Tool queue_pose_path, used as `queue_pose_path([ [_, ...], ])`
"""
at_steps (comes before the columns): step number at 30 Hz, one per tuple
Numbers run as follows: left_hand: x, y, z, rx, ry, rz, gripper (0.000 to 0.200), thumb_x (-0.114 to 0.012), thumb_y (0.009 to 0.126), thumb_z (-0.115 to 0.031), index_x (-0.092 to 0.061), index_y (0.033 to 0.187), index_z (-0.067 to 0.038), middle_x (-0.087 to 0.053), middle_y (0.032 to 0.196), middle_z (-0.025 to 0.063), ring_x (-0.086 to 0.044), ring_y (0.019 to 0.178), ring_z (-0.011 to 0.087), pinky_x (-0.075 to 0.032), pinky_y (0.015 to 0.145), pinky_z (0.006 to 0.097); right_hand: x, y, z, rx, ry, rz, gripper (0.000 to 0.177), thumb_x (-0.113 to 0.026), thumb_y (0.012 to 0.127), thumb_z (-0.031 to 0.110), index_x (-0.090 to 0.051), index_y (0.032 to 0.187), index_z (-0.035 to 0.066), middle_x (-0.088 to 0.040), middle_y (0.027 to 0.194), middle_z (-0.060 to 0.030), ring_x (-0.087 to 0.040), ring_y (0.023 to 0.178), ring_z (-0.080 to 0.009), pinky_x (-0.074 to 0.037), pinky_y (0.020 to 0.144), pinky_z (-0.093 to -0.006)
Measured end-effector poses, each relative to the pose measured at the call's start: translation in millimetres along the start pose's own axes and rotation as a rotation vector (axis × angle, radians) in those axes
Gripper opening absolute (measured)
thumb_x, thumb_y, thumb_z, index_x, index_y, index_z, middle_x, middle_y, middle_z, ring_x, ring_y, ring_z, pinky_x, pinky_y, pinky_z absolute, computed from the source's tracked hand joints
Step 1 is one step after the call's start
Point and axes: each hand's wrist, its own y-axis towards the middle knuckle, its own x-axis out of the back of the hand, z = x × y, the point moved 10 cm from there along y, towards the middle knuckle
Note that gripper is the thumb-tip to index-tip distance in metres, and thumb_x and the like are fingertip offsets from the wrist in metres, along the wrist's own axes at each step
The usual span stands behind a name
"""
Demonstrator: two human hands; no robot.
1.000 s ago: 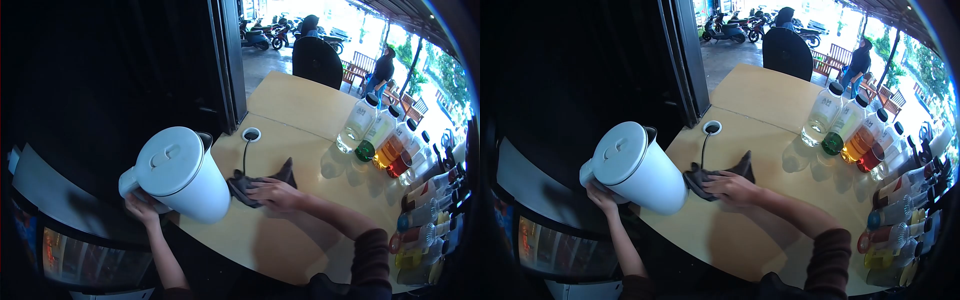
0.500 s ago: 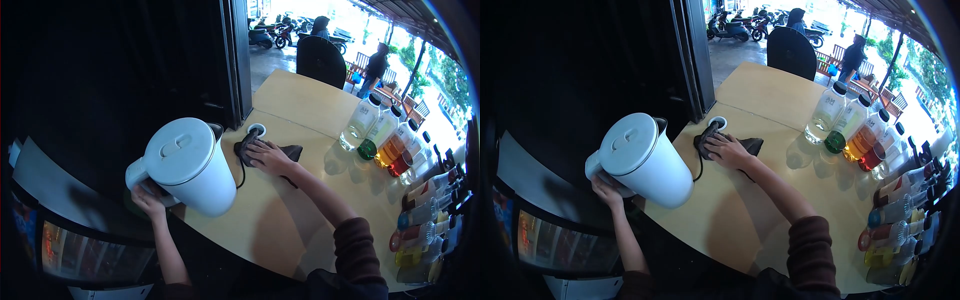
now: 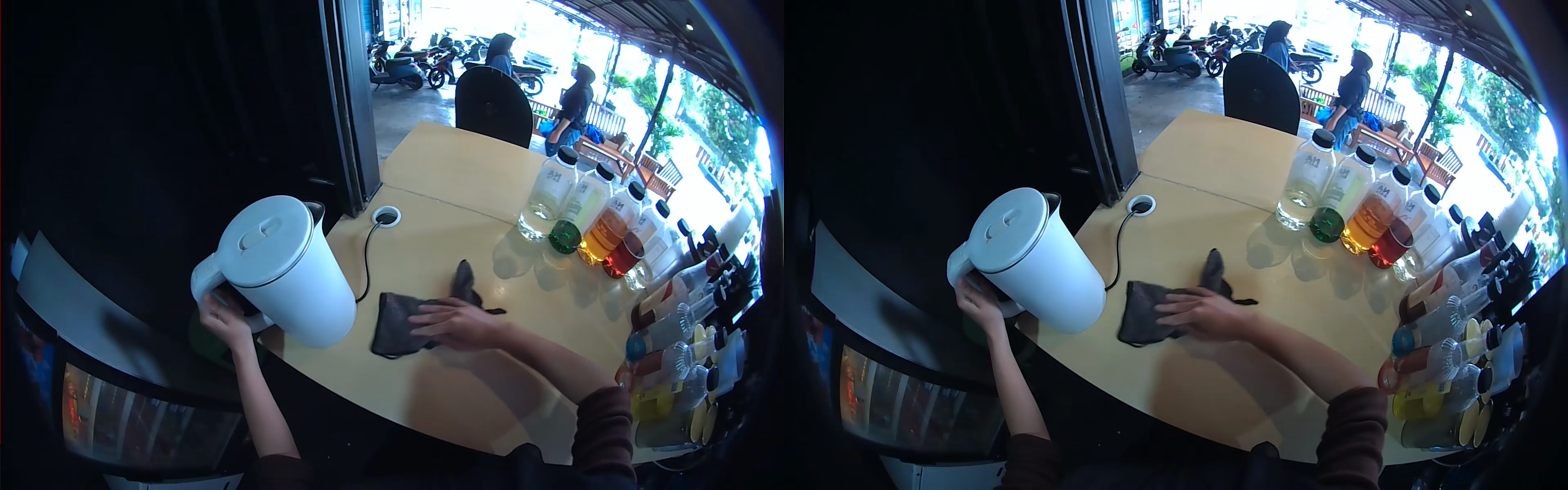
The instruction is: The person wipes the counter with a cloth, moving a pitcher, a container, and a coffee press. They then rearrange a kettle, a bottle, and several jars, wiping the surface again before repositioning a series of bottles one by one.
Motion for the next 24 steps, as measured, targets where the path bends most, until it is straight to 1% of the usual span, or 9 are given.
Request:
queue_pose_path([
  [3, -1.0, -0.4, -3.3, -0.020, 0.004, 0.006, 0.052, -0.033, 0.101, -0.044, -0.050, 0.081, 0.001, -0.048, 0.059, 0.0024, -0.043, 0.044, 0.0087, -0.030, 0.040, 0.0231, 50.9, -43.3, -72.3, -0.196, -0.158, -0.236, 0.042, -0.066, 0.079, 0.017, -0.059, 0.120, 0.015, -0.054, 0.131, -0.0086, -0.050, 0.122, -0.0263, -0.046, 0.097, -0.0388],
  [5, 0.3, 0.4, -2.6, -0.032, 0.020, 0.011, 0.051, -0.033, 0.101, -0.043, -0.050, 0.081, 0.001, -0.047, 0.059, 0.0024, -0.043, 0.044, 0.0087, -0.030, 0.040, 0.0231, 76.7, -73.1, -121.6, -0.525, -0.409, -0.323, 0.043, -0.060, 0.085, 0.039, -0.059, 0.121, 0.016, -0.055, 0.130, -0.0059, -0.051, 0.120, -0.0243, -0.045, 0.095, -0.0389],
  [7, 0.2, -0.1, -4.4, -0.030, 0.037, -0.004, 0.050, -0.033, 0.101, -0.042, -0.049, 0.080, 0.000, -0.047, 0.057, 0.0022, -0.043, 0.043, 0.0088, -0.029, 0.040, 0.0231, 75.5, -52.1, -116.2, -0.554, -0.591, -0.142, 0.045, -0.058, 0.085, 0.045, -0.060, 0.122, 0.019, -0.055, 0.131, -0.0037, -0.050, 0.119, -0.0235, -0.040, 0.097, -0.0413],
  [11, 0.9, -1.2, -2.8, 0.006, -0.019, -0.034, 0.049, -0.034, 0.101, -0.042, -0.049, 0.079, 0.000, -0.044, 0.054, 0.0011, -0.042, 0.043, 0.0081, -0.028, 0.040, 0.0226, 21.3, 3.1, -20.4, 0.119, -0.340, -0.077, 0.053, -0.060, 0.084, 0.050, -0.055, 0.128, 0.022, -0.049, 0.137, -0.0028, -0.044, 0.125, -0.0254, -0.029, 0.106, -0.0495],
  [13, 1.4, -1.0, 2.1, 0.016, 0.000, -0.013, 0.049, -0.034, 0.100, -0.043, -0.050, 0.081, 0.000, -0.046, 0.057, 0.0013, -0.043, 0.044, 0.0077, -0.028, 0.040, 0.0221, 23.9, 22.7, -32.1, 0.069, -0.254, -0.061, 0.051, -0.058, 0.086, 0.048, -0.054, 0.129, 0.020, -0.046, 0.139, -0.0049, -0.039, 0.130, -0.0277, -0.022, 0.110, -0.0533],
  [17, 1.8, -3.3, 5.0, 0.053, -0.073, -0.040, 0.049, -0.035, 0.100, -0.043, -0.052, 0.088, 0.001, -0.050, 0.064, 0.0021, -0.045, 0.046, 0.0076, -0.030, 0.041, 0.0207, 64.8, 41.4, -186.4, -0.735, -0.330, -0.324, 0.058, -0.041, 0.093, 0.050, -0.040, 0.140, 0.017, -0.031, 0.150, -0.0067, -0.024, 0.139, -0.0314, -0.009, 0.112, -0.0573],
  [20, 5.3, -1.8, 9.9, 0.040, -0.080, -0.051, 0.048, -0.036, 0.100, -0.043, -0.053, 0.091, 0.001, -0.051, 0.067, 0.0025, -0.045, 0.047, 0.0076, -0.032, 0.042, 0.0201, 50.2, 79.8, -185.8, -0.730, -0.492, -0.221, 0.059, -0.033, 0.095, 0.050, -0.033, 0.144, 0.017, -0.024, 0.153, -0.0062, -0.016, 0.142, -0.0301, -0.006, 0.111, -0.0592],
  [21, 5.6, -2.9, 12.3, 0.040, -0.085, -0.067, 0.047, -0.037, 0.100, -0.042, -0.053, 0.091, 0.001, -0.051, 0.067, 0.0026, -0.045, 0.047, 0.0078, -0.032, 0.042, 0.0200, 38.2, 91.1, -164.3, -0.625, -0.451, -0.174, 0.057, -0.030, 0.096, 0.047, -0.032, 0.144, 0.016, -0.023, 0.153, -0.0064, -0.011, 0.143, -0.0287, -0.006, 0.111, -0.0607],
  [24, 2.9, -5.0, 3.5, 0.076, -0.090, -0.068, 0.047, -0.037, 0.100, -0.043, -0.053, 0.090, 0.001, -0.050, 0.066, 0.0026, -0.045, 0.048, 0.0079, -0.032, 0.042, 0.0200, -2.9, 92.9, -83.5, -0.296, -0.482, -0.141, 0.054, -0.034, 0.096, 0.046, -0.036, 0.142, 0.016, -0.030, 0.150, -0.0075, -0.019, 0.141, -0.0289, -0.016, 0.110, -0.0568],
])
